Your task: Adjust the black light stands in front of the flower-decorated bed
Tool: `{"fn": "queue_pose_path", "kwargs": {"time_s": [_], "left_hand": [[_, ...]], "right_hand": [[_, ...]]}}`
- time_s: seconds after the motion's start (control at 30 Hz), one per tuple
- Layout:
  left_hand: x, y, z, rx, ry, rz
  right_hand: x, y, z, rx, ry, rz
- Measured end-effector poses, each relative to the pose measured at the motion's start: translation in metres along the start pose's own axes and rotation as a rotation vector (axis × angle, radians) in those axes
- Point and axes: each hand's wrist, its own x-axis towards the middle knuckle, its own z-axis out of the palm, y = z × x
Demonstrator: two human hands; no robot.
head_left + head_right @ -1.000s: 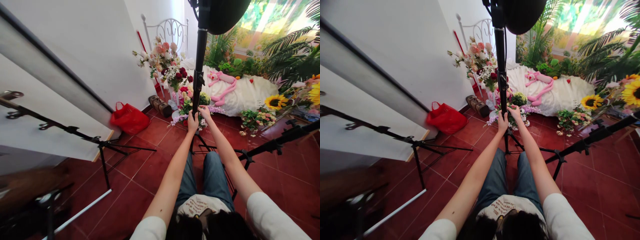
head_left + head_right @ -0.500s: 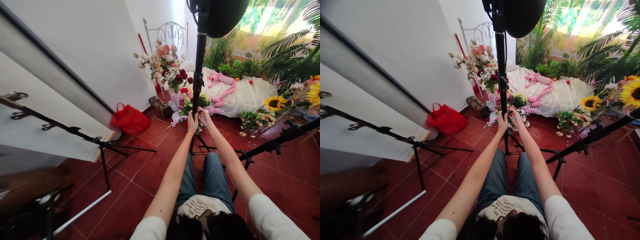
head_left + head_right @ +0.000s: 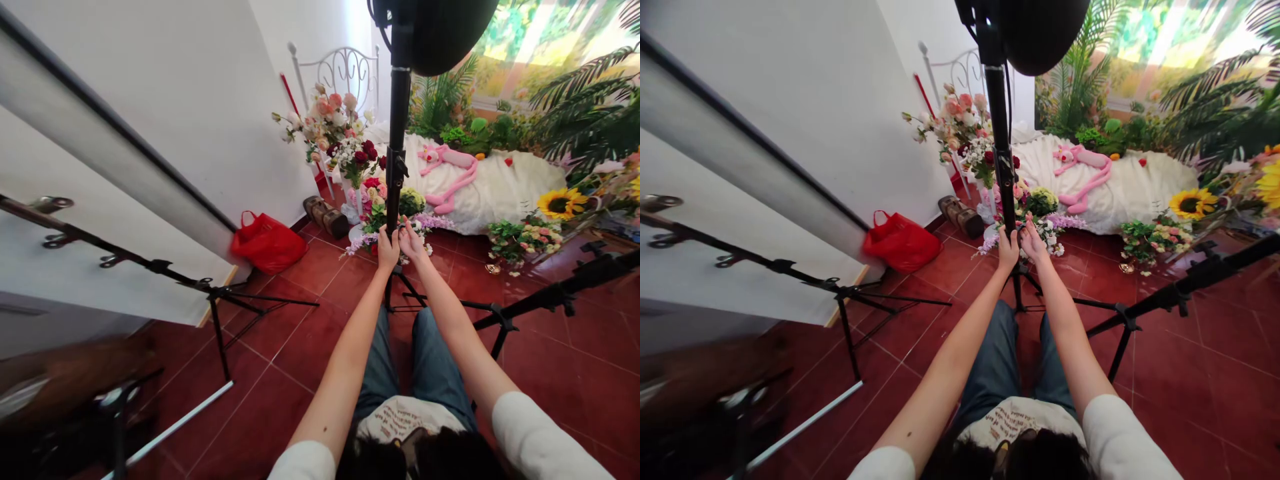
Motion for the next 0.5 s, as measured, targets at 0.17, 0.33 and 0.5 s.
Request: {"fn": "queue_pose_path", "kwargs": {"time_s": [0.17,0.33,0.5], "left_hand": [[-0.001,-0.001,0.001,0.036,0.004,-0.046],[-0.002,0.004,0.002,0.052,0.019,-0.051],[-0.002,0.011,0.000,0.098,0.053,-0.036]], "right_hand": [[0.012,-0.003,-0.001,-0.106,0.083,-0.025],[0.011,-0.019,0.001,-0.354,0.143,-0.139],[0.008,-0.036,0.016,-0.762,0.270,-0.148]]}}
